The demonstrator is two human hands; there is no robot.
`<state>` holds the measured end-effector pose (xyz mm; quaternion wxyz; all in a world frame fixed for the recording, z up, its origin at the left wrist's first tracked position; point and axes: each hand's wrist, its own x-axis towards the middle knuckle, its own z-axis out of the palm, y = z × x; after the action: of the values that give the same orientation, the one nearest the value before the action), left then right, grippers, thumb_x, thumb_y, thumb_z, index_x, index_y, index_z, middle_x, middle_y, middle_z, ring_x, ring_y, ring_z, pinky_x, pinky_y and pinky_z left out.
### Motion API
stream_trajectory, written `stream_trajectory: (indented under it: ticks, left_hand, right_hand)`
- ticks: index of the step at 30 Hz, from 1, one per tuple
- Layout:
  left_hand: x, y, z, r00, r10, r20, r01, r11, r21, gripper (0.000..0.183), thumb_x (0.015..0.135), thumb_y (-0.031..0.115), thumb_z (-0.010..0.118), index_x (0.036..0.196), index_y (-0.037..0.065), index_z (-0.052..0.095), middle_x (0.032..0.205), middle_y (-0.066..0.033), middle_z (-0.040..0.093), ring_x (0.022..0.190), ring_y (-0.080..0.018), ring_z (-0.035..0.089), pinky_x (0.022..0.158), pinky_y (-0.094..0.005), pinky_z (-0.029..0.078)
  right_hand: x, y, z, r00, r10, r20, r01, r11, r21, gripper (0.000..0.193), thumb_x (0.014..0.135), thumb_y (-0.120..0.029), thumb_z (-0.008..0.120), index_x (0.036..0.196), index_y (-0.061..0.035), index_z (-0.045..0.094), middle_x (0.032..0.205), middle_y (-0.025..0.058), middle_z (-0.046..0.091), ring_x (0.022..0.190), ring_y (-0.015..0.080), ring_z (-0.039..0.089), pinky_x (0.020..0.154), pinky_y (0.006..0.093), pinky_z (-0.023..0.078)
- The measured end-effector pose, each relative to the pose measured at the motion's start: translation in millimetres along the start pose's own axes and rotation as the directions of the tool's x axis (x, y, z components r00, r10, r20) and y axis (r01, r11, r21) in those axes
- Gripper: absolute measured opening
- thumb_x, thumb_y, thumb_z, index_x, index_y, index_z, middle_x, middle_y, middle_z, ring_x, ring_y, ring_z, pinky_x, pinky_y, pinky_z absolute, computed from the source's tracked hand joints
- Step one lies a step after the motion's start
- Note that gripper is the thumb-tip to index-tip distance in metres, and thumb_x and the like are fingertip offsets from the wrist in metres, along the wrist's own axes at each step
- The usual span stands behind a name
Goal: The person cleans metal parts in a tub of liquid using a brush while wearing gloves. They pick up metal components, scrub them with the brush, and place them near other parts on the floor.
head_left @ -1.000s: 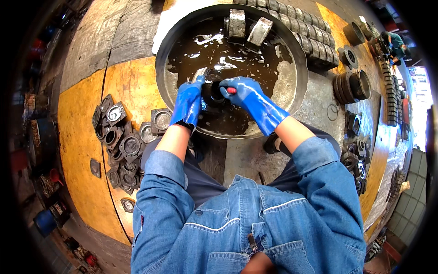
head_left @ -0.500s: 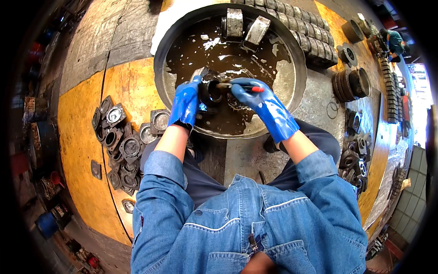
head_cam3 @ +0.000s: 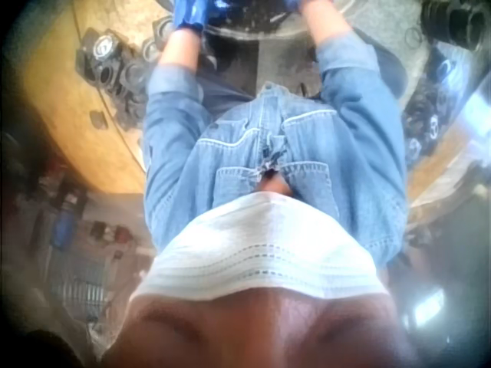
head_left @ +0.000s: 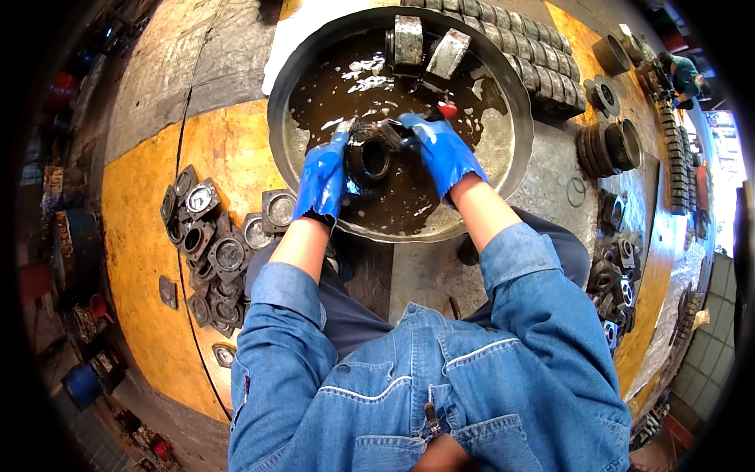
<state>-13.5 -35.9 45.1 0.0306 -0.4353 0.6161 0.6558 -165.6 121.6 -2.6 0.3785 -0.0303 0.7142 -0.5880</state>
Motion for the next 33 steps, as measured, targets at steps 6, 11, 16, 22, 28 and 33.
stream_trajectory:
  ticks: [6, 11, 16, 22, 28, 33]
  left_hand:
    - [29, -26, 2, 0.995, 0.091, -0.047, -0.085, 0.989, 0.119, 0.064, 0.107, 0.052, 0.05, 0.12, -0.007, 0.069, 0.112, -0.0252, 0.074, 0.104, -0.0306, 0.07, 0.094, -0.0383, 0.05]
    - [33, -33, 2, 0.973, 0.231, 0.009, -0.221, 0.919, 0.326, 0.045, 0.111, 0.034, 0.044, 0.128, -0.002, 0.066, 0.114, -0.0277, 0.073, 0.107, -0.0383, 0.07, 0.093, -0.0421, 0.053]
    - [17, -13, 7, 0.996, 0.086, -0.03, -0.083, 0.993, 0.089, 0.043, 0.111, 0.032, 0.046, 0.131, -0.001, 0.066, 0.113, -0.0263, 0.074, 0.106, -0.0376, 0.071, 0.094, -0.0422, 0.053]
    - [24, -21, 8, 0.996, 0.081, -0.03, -0.08, 0.997, 0.022, 0.063, 0.105, 0.052, 0.055, 0.117, -0.007, 0.072, 0.105, -0.0205, 0.076, 0.098, -0.0258, 0.069, 0.09, -0.0373, 0.051]
    - [19, -14, 7, 0.996, 0.073, -0.052, -0.065, 0.989, 0.135, 0.065, 0.106, 0.053, 0.05, 0.116, -0.008, 0.07, 0.107, -0.0237, 0.075, 0.099, -0.0313, 0.069, 0.092, -0.0393, 0.05]
    - [17, -14, 10, 0.992, 0.102, -0.071, -0.094, 0.989, 0.115, 0.065, 0.107, 0.053, 0.048, 0.116, -0.008, 0.07, 0.108, -0.0249, 0.074, 0.099, -0.0334, 0.069, 0.093, -0.0399, 0.05]
  right_hand:
    - [-15, 74, -25, 0.996, -0.083, -0.04, 0.072, 0.969, -0.236, 0.024, 0.099, -0.02, 0.067, 0.118, -0.0055, 0.071, 0.101, 0.0071, 0.073, 0.08, 0.0159, 0.069, 0.069, 0.0263, 0.055]
    - [-57, 65, -4, 0.965, 0.264, 0.016, -0.264, 0.96, 0.096, 0.034, 0.098, -0.03, 0.063, 0.107, 0.0012, 0.074, 0.089, 0.0091, 0.074, 0.071, 0.0159, 0.065, 0.068, 0.0301, 0.05]
    - [-83, 28, -7, 0.99, 0.14, 0.028, -0.136, 0.985, -0.109, 0.037, 0.094, -0.037, 0.068, 0.1, -0.0012, 0.073, 0.085, 0.0074, 0.071, 0.076, 0.0151, 0.063, 0.068, 0.0311, 0.048]
    - [-31, 10, -34, 0.983, -0.11, -0.147, 0.097, 0.991, -0.093, 0.032, 0.094, -0.038, 0.073, 0.099, -0.006, 0.072, 0.083, 0.0013, 0.069, 0.078, 0.0122, 0.06, 0.074, 0.0302, 0.048]
    - [-4, 50, -32, 0.981, 0.149, -0.121, -0.121, 0.969, 0.216, 0.045, 0.096, -0.041, 0.074, 0.127, -0.0087, 0.064, 0.112, 0.0026, 0.069, 0.099, 0.0145, 0.063, 0.087, 0.0319, 0.051]
    - [-34, 62, -25, 0.985, 0.167, -0.044, -0.154, 0.963, 0.222, 0.037, 0.098, -0.036, 0.071, 0.119, -0.0054, 0.066, 0.104, 0.0037, 0.069, 0.092, 0.013, 0.064, 0.084, 0.0281, 0.052]
